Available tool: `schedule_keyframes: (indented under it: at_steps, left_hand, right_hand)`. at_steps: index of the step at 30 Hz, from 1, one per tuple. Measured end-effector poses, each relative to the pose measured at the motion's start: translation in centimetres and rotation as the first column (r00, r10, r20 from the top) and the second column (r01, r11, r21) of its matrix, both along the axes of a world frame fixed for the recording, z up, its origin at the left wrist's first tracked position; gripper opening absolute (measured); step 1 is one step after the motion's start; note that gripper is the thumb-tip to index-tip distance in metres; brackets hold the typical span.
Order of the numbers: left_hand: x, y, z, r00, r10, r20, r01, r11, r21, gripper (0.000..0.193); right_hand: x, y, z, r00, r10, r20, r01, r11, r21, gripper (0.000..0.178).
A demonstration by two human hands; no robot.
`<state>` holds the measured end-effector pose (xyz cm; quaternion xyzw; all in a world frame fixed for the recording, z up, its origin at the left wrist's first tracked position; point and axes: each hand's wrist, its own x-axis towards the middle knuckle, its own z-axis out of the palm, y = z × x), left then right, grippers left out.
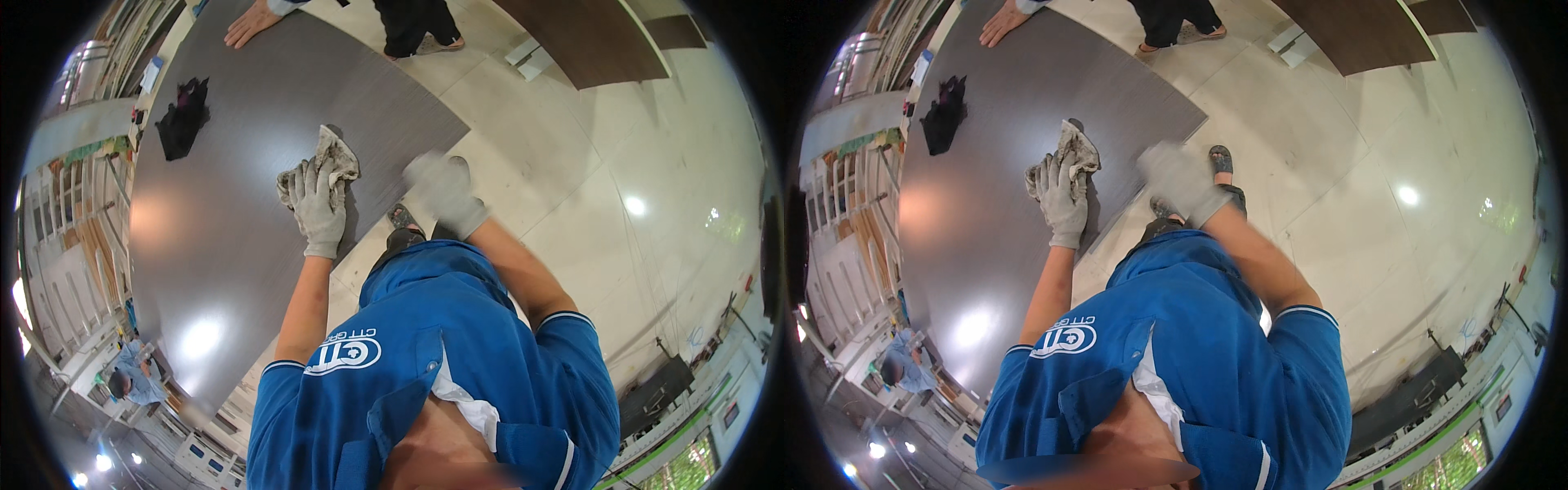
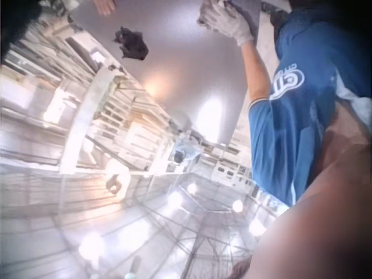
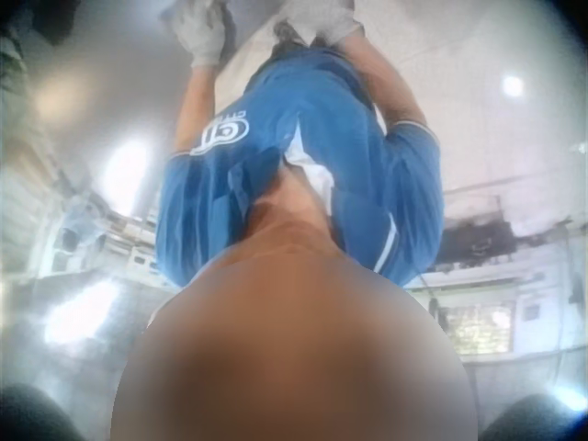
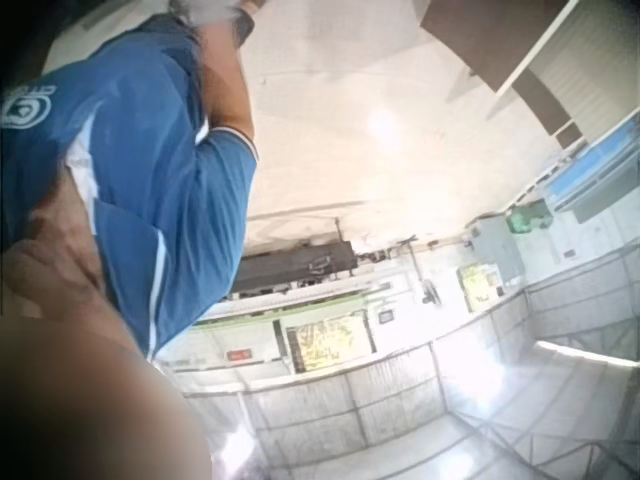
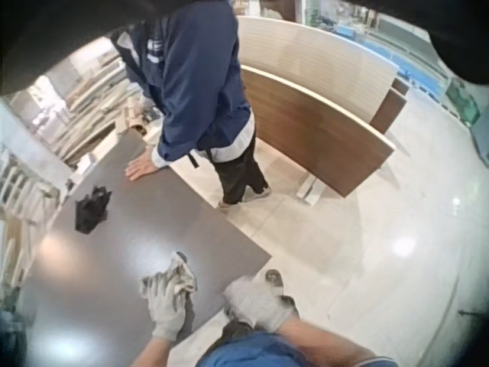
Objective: The person wipes a large flat panel with a cloth and uses a scraper to remove residue. They move around the panel, alternating between wiping and scraping, then walk away with the cloth and scraper.
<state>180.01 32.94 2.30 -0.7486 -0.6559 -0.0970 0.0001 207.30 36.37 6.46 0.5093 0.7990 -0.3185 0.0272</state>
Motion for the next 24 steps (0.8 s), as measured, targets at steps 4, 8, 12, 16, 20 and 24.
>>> schedule_keyframes:
  at_steps: [4, 8, 12, 16, 20, 24]
  left_hand:
    - [-3.8, -2.5, -0.6, 0.995, 0.099, -0.007, -0.098, 0.993, 0.071, 0.043]
    - [-9.1, -4.8, -1.2, 0.953, 0.301, 0.044, -0.304, 0.946, 0.110, 0.042]
    - [-11.7, -6.1, -1.9, 0.920, 0.389, -0.053, -0.384, 0.920, 0.083, 0.042]
    - [-13.3, -8.3, -1.8, 0.893, 0.433, -0.124, -0.432, 0.901, 0.033, 0.044]
    - [-15.2, -11.0, -1.5, 0.882, 0.466, -0.069, -0.463, 0.884, 0.059, 0.045]
    - [-16.2, -12.1, -1.6, 0.879, 0.473, -0.057, -0.467, 0.880, 0.093, 0.046]
  right_hand:
    - [12.1, 3.9, -1.2, 0.589, -0.737, -0.331, 0.808, 0.529, 0.262, 0.030]
    - [10.8, 0.2, -6.6, 0.844, -0.419, -0.336, 0.529, 0.753, 0.391, 0.021]
    - [-5.3, -8.1, -8.0, 0.885, 0.089, -0.456, 0.153, 0.871, 0.466, 0.021]
    - [-9.5, -9.7, -7.0, 0.936, 0.303, -0.179, -0.254, 0.934, 0.250, 0.014]
    - [-2.3, -6.3, -7.4, 0.914, -0.111, -0.390, 0.313, 0.805, 0.504, 0.024]
    - [-2.7, -7.3, -6.8, 0.784, -0.413, -0.463, 0.608, 0.659, 0.442, 0.028]
